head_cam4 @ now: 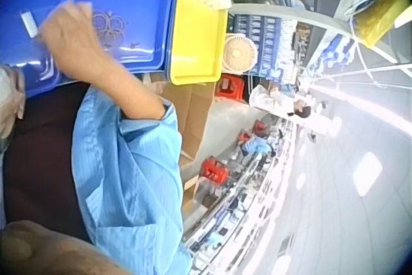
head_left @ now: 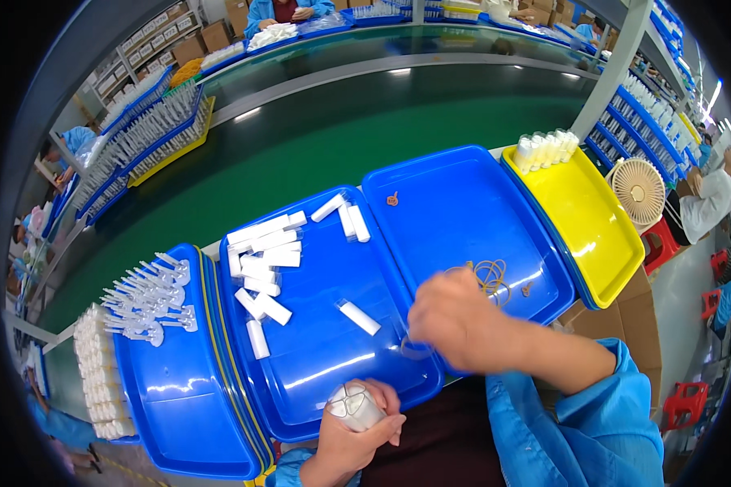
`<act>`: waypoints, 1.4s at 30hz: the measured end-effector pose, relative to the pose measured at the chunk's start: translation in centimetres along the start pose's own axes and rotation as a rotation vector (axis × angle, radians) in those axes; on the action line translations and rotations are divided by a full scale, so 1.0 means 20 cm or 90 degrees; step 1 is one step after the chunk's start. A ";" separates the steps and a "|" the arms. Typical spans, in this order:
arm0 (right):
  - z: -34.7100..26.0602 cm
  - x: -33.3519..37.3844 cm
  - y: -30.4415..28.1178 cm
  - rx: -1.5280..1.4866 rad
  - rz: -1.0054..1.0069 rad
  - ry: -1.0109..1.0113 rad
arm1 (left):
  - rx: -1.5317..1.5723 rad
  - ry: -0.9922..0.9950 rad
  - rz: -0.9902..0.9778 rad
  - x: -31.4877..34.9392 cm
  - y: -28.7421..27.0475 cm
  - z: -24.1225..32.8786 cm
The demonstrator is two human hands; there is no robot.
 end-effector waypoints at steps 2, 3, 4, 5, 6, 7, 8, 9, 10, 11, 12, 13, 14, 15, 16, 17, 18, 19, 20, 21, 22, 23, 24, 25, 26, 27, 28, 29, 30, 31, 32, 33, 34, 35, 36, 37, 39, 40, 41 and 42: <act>-0.15 -0.01 -0.01 -0.062 0.026 -0.033 | 0.046 0.009 0.031 0.01 0.05 0.04; -0.20 -0.01 -0.01 -0.021 0.043 -0.045 | 0.070 0.014 0.045 0.02 0.06 0.06; -0.21 0.00 0.01 -0.034 0.048 -0.039 | 0.103 -0.044 -0.070 0.02 0.08 0.06; -0.22 0.01 0.02 -0.049 0.052 -0.035 | 0.136 -0.100 -0.183 0.04 0.09 0.08; -0.23 0.01 0.03 -0.065 0.056 -0.032 | 0.169 -0.155 -0.297 0.07 0.13 0.09; -0.20 0.02 0.05 -0.117 0.033 -0.001 | 0.217 -0.142 -0.342 0.11 0.19 0.11; -0.16 0.03 0.09 -0.166 0.010 0.030 | 0.175 -0.070 -0.357 0.11 0.22 0.14; -0.13 0.03 0.10 -0.215 -0.013 0.061 | 0.101 -0.028 -0.338 0.11 0.19 0.15; -0.10 0.05 0.11 -0.464 0.008 0.168 | 0.027 0.013 -0.318 0.11 0.16 0.16; -0.08 0.06 0.11 -0.712 0.028 0.275 | -0.100 0.068 -0.246 0.10 0.11 0.15; -0.08 0.08 0.11 -0.962 0.047 0.385 | -0.225 0.121 -0.170 0.10 0.06 0.14; -0.08 0.05 0.08 -1.241 0.044 0.305 | -0.300 0.130 -0.068 0.10 0.03 0.12; -0.11 0.04 0.07 -1.252 0.008 0.304 | -0.394 0.171 -0.042 0.09 0.02 0.12; -0.14 0.03 0.06 -1.262 -0.029 0.303 | -0.488 0.213 -0.015 0.08 0.02 0.12; -0.19 0.01 0.04 -1.273 -0.066 0.302 | -0.582 0.254 0.014 0.07 0.02 0.13; -0.26 -0.01 0.03 -1.099 -0.167 0.343 | -0.643 0.249 0.022 0.04 0.04 0.15; -0.32 -0.02 0.02 -0.775 -0.253 0.145 | -0.598 0.209 0.041 0.03 0.04 0.16; -0.41 -0.02 0.01 -0.652 -0.239 -0.030 | -0.553 0.169 0.061 0.03 0.04 0.17; -0.47 -0.05 -0.02 -0.613 -0.296 -0.075 | -0.507 0.129 0.088 0.03 0.03 0.18; -0.48 -0.01 0.03 -0.689 -0.403 -0.052 | -0.371 0.046 0.084 0.03 0.02 0.19; -0.49 0.06 0.07 -0.763 -0.512 -0.028 | -0.288 0.029 0.068 0.04 0.01 0.19; -0.46 0.11 0.07 -1.064 -0.419 0.069 | -0.206 0.012 0.045 0.05 0.01 0.19; -0.41 0.15 0.10 -1.361 -0.304 0.172 | -0.123 -0.004 0.032 0.06 0.02 0.19; -0.38 0.12 0.10 -1.350 -0.077 0.021 | -0.070 0.026 0.012 0.07 0.03 0.18; -0.37 0.14 0.12 -1.362 -0.075 0.117 | -0.114 0.091 0.032 0.07 0.04 0.18; -0.36 0.15 0.13 -1.374 -0.074 0.212 | -0.158 0.155 0.051 0.08 0.05 0.17; -0.33 0.16 0.12 -1.373 -0.094 0.381 | -0.203 0.219 0.070 0.09 0.05 0.17; -0.30 0.14 0.12 -1.279 -0.123 0.376 | -0.404 0.357 0.054 0.09 0.05 0.17; -0.26 0.12 0.13 -1.168 -0.160 0.422 | -0.524 0.419 0.052 0.09 0.05 0.16; -0.25 0.10 0.14 -1.034 -0.197 0.399 | -0.643 0.483 0.050 0.09 0.06 0.16; -0.24 0.09 0.13 -0.904 -0.204 0.366 | -0.760 0.550 0.050 0.09 0.08 0.15; -0.24 0.07 0.12 -0.772 -0.209 0.337 | -0.814 0.558 0.034 0.09 0.07 0.14; -0.26 0.05 0.09 -0.646 -0.185 0.300 | -0.872 0.541 0.033 0.09 0.08 0.13; -0.28 0.05 0.07 -0.517 -0.161 0.265 | -0.928 0.526 0.028 0.08 0.11 0.13; -0.28 0.05 0.06 -0.473 -0.114 0.251 | -0.984 0.514 0.028 0.09 0.13 0.11; -0.28 0.07 0.07 -0.429 -0.067 0.236 | -0.914 0.385 0.023 0.10 0.08 0.07; -0.31 0.11 0.10 -0.351 -0.042 0.243 | -0.898 0.327 0.044 0.08 0.13 0.09; -0.32 0.13 0.12 -0.341 -0.032 0.236 | -0.890 0.297 0.053 0.06 0.15 0.10; -0.34 0.16 0.13 -0.339 -0.029 0.236 | -0.881 0.258 0.011 0.08 0.10 0.04; -0.34 0.17 0.12 -0.339 -0.028 0.236 | -0.924 0.307 -0.024 0.09 0.13 0.04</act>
Point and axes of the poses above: each hand's wrist, its own x-axis away from the middle knuckle, its own y-axis out of the palm, z = x × y, the point moved 5 cm from there along -x, towards the middle knuckle, and after that the axes turned 3 degrees about x, right-handed, at the moved point
